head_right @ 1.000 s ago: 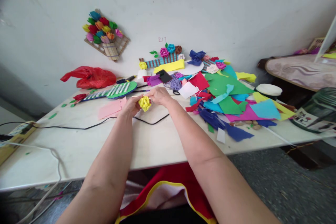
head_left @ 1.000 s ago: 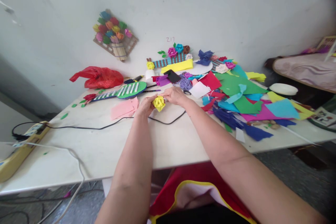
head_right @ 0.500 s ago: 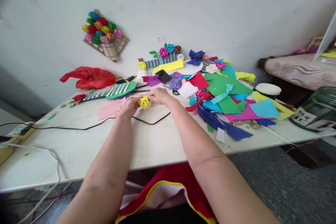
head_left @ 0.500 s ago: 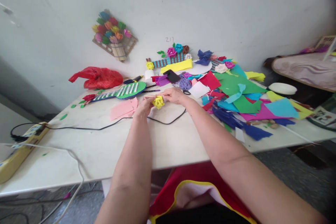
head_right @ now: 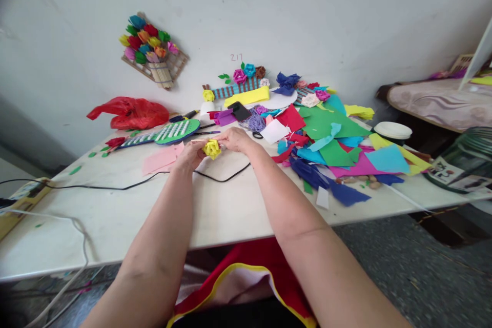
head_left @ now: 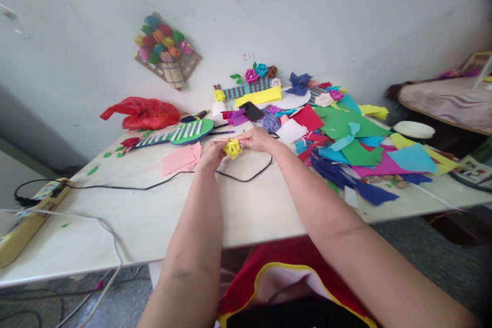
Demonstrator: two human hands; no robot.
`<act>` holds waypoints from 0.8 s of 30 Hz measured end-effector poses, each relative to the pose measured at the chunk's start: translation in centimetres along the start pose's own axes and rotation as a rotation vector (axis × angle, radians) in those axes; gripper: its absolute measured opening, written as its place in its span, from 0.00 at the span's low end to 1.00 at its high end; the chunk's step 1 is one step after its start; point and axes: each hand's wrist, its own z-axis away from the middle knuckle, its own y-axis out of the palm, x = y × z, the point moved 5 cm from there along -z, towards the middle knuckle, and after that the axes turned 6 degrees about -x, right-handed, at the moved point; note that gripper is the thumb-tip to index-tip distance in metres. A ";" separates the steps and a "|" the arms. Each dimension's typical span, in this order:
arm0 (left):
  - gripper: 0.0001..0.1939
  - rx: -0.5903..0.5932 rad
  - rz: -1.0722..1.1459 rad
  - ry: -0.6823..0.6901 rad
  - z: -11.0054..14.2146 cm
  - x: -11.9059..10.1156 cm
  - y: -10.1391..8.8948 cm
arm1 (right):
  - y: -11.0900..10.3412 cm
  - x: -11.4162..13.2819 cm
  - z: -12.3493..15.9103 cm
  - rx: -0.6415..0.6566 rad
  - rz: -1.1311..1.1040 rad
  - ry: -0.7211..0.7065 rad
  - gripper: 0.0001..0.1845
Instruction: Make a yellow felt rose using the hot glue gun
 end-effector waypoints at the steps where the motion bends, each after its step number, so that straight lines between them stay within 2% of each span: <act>1: 0.09 0.002 0.011 -0.010 0.1 0.0 0.1 | 0.0 0.1 0.0 0.000 0.018 0.001 0.19; 12: 0.12 -0.022 0.028 -0.035 0.0 0.1 0.0 | -0.1 0.4 0.2 -0.026 0.077 0.012 0.20; 19: 0.16 -0.035 -0.007 0.021 -0.5 0.2 -0.7 | 0.0 0.4 0.1 -0.022 0.017 0.012 0.20; 24: 0.16 -0.049 -0.003 0.042 -0.8 0.2 -1.1 | 0.4 -0.1 -0.1 -0.035 -0.082 0.051 0.19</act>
